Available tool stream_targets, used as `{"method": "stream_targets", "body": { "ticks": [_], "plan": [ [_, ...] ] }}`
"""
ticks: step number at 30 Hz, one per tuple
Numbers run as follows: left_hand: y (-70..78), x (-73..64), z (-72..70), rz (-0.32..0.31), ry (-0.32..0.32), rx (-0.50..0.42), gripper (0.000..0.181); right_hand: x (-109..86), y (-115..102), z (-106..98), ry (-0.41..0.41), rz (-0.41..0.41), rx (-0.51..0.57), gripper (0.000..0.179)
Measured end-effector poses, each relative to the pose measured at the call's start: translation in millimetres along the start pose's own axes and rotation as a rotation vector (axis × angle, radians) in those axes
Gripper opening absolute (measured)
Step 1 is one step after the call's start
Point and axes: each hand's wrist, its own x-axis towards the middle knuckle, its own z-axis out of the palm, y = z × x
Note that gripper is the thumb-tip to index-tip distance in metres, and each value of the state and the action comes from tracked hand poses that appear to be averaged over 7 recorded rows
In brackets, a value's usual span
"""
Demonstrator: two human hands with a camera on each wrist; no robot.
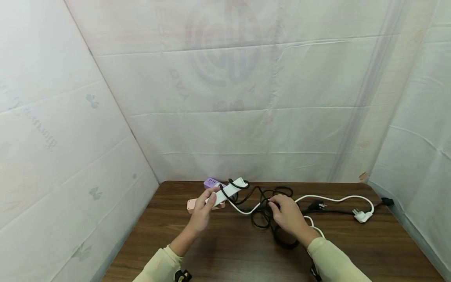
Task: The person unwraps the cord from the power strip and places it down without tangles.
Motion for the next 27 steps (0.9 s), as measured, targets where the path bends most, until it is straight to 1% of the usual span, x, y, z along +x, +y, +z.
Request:
{"method": "stream_targets", "body": {
  "ticks": [2,4,7,9,14,17,19,22,24,27],
  "plan": [
    [-0.2,-0.9,-0.5,0.003,-0.012,0.008,0.034,1.2,2,3,-0.061,0.038,-0.027,0.011],
    [-0.6,-1.4,-0.6,-0.005,-0.025,0.017,0.034,2.1,4,6,-0.104,0.054,-0.044,0.012],
    [-0.8,-2.6,-0.5,-0.010,-0.043,0.030,0.034,2.0,6,9,-0.156,0.067,-0.047,0.012],
    [-1.3,-2.7,-0.1,-0.011,-0.049,0.040,0.034,0.8,5,11,-0.178,0.061,-0.042,0.012],
    [-3.4,-3.8,0.6,0.025,-0.052,0.056,0.034,-2.8,4,19,-0.206,0.010,-0.057,0.013],
    [-5.0,-4.3,1.4,0.054,-0.070,0.056,0.035,-4.4,4,22,-0.239,0.018,-0.056,0.014],
    [-5.8,-4.3,2.5,0.057,-0.086,0.046,0.036,-4.6,4,22,-0.257,0.027,-0.049,0.015],
    [-6.9,-3.8,4.5,0.039,-0.095,0.036,0.037,-3.6,3,20,-0.265,0.035,-0.039,0.016],
    [-7.3,-4.0,5.8,0.013,-0.088,0.026,0.036,-2.2,2,19,-0.263,0.024,-0.034,0.017],
    [-7.9,-4.0,7.7,-0.006,-0.074,0.029,0.034,-1.1,-2,16,-0.258,0.025,-0.030,0.022]
  ]
}}
